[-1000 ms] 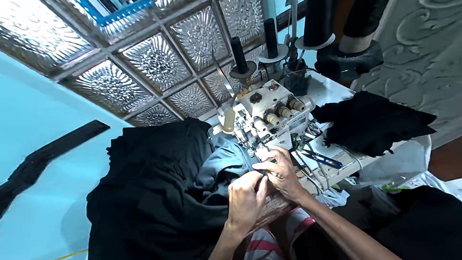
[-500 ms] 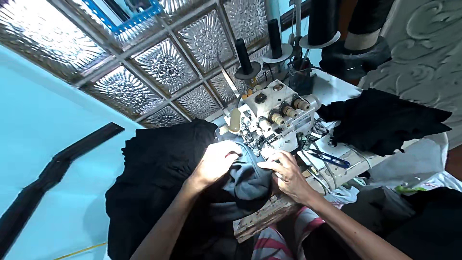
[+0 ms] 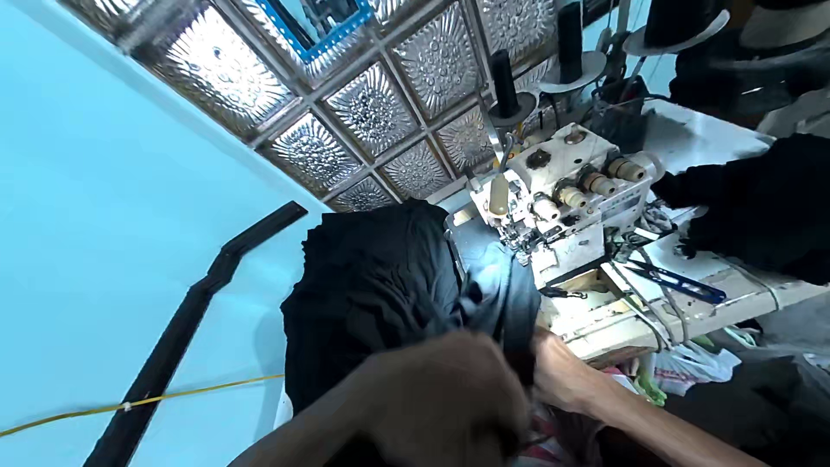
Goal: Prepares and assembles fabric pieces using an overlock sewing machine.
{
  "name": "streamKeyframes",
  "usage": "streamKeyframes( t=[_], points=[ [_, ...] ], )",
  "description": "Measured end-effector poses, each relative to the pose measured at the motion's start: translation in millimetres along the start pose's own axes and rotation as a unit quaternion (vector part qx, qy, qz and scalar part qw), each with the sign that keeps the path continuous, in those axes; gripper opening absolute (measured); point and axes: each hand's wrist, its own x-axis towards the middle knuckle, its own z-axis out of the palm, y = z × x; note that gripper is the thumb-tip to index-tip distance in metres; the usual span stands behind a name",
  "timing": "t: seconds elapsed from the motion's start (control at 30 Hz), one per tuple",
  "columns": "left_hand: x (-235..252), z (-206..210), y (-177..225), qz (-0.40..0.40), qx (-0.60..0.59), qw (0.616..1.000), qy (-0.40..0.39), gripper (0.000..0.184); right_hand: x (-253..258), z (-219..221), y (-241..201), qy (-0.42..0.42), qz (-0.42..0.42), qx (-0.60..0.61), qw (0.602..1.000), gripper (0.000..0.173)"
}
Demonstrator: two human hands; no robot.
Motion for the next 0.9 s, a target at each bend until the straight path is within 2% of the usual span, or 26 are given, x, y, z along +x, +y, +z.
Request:
streamKeyframes(
  t=[0.03,0.1,0.17,0.2,0.27,0.3,0.37,0.47,0.5,0.57,0.63,0.67,0.7,0.77,0.83,0.9],
  points=[
    [-5,-1,18,0.021,-0.043,0.998,-0.028,0.020,9,-2,-11,-0.051,-0.016,0.018,0.998,0.017],
    [-13,-5,31,0.007,-0.034,0.999,-0.033,0.029,34,-18,-43,-0.263,0.020,0.115,0.958,0.026],
    [-24,-9,23,-0.077,0.091,0.993,0.012,0.042,44,-9,-58,-0.397,0.006,0.172,0.902,0.033],
    [-31,-11,13,-0.135,0.168,0.976,0.038,0.045,39,6,-56,-0.415,-0.024,0.190,0.890,0.037],
    [-49,-13,-15,-0.234,0.281,0.927,0.081,0.042,24,26,-45,-0.386,-0.102,0.225,0.889,0.032],
    [-60,-15,-29,-0.271,0.292,0.912,0.093,0.038,22,23,-39,-0.359,-0.133,0.249,0.889,0.027],
    [-78,-20,-53,-0.301,0.244,0.914,0.123,0.034,26,-1,-30,-0.270,-0.157,0.318,0.895,0.020],
    [-91,-21,-71,-0.273,0.165,0.930,0.180,0.034,44,-47,-18,-0.093,-0.102,0.380,0.914,0.016],
    [-92,-22,-71,-0.268,0.153,0.933,0.187,0.035,52,-59,-14,-0.043,-0.064,0.350,0.934,0.020],
    [-89,-25,-66,-0.263,0.138,0.935,0.192,0.036,68,-67,0,0.012,0.005,0.210,0.978,0.023],
    [-86,-27,-60,-0.258,0.143,0.937,0.188,0.036,80,-57,12,-0.014,0.033,0.093,0.995,0.023],
    [-85,-28,-58,-0.256,0.153,0.937,0.182,0.037,84,-52,12,-0.053,0.046,0.077,0.995,0.027],
    [-84,-28,-57,-0.254,0.168,0.936,0.178,0.037,86,-50,9,-0.092,0.059,0.094,0.990,0.031],
    [-83,-28,-53,-0.256,0.177,0.934,0.175,0.036,85,-50,2,-0.115,0.058,0.204,0.970,0.032],
    [-81,-25,-51,-0.245,0.180,0.934,0.188,0.034,81,-55,-3,-0.078,0.049,0.317,0.944,0.028],
    [-80,-22,-48,-0.230,0.186,0.934,0.198,0.031,79,-60,-3,-0.027,0.045,0.334,0.941,0.020]
  ],
)
